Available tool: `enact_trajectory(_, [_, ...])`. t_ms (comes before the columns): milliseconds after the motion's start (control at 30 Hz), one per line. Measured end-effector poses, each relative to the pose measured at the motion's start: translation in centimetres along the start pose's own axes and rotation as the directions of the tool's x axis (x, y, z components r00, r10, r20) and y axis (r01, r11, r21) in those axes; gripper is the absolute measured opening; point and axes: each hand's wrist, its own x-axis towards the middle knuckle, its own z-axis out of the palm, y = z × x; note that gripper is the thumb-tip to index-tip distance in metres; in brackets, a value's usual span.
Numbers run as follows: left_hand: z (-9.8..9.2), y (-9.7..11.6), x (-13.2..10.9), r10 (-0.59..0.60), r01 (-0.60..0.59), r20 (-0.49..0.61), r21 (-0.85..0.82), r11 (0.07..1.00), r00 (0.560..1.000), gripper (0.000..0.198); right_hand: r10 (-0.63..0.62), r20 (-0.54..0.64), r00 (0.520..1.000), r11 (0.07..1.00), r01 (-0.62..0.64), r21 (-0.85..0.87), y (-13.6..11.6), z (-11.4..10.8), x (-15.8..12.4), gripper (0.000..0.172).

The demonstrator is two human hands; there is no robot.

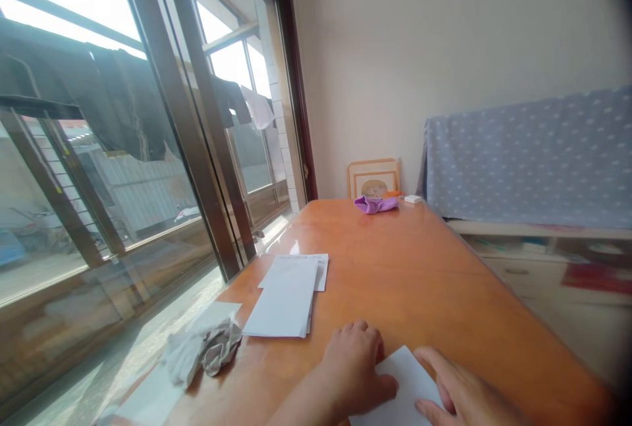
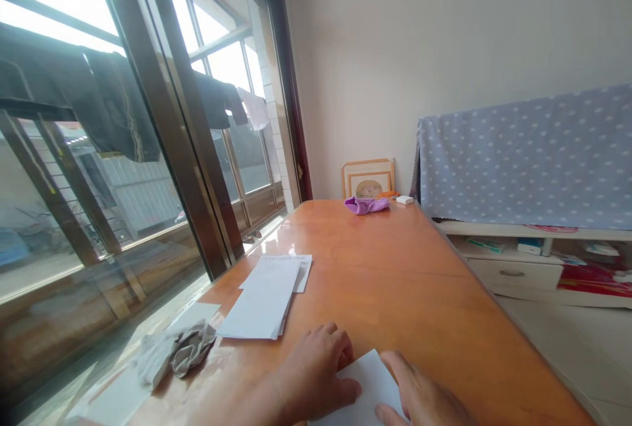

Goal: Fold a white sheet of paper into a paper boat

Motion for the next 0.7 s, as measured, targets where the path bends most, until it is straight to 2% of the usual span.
enact_trajectory(167, [0.1, -0.3, 0.5, 0.049, -0.048, -0.026, 0.009, 0.999, 0.998, 0.023, 0.006, -0.021, 1.000, 0.999, -0.006, -0.031, -1.5, -0.9, -0.5, 0.043])
enact_trajectory(367, [0.4, -0.6, 0.8, 0.112, -0.113, -0.017, -0.055, 0.992, 0.994, 0.020, 0.047, -0.021, 0.999, 0.997, -0.048, -0.056, -2.9, -1.7, -0.9, 0.043])
enact_trajectory(467, [0.3, -0.7, 0.9, 0.105, -0.104, 0.001, -0.143, 0.984, 0.994, 0.016, 0.033, -0.036, 0.999, 0.999, -0.035, -0.039, -3.1, -1.8, -1.2, 0.039])
enact_trajectory(533, [0.5, -0.8, 1.1, 0.087, -0.077, 0.027, -0.268, 0.960, 0.996, 0.016, 0.011, -0.054, 0.998, 1.000, -0.012, -0.020, -3.0, -1.7, -1.3, 0.038])
enact_trajectory(600, [0.7, -1.0, 1.4, 0.086, -0.061, 0.051, -0.376, 0.925, 0.995, 0.021, 0.016, -0.115, 0.993, 1.000, -0.017, -0.002, -2.7, -1.5, -1.1, 0.044])
enact_trajectory(700, [1.1, -1.5, 1.7, 0.132, -0.086, 0.059, -0.493, 0.866, 0.990, 0.025, 0.073, -0.274, 0.959, 0.994, -0.048, 0.094, -1.9, -1.4, -0.4, 0.064])
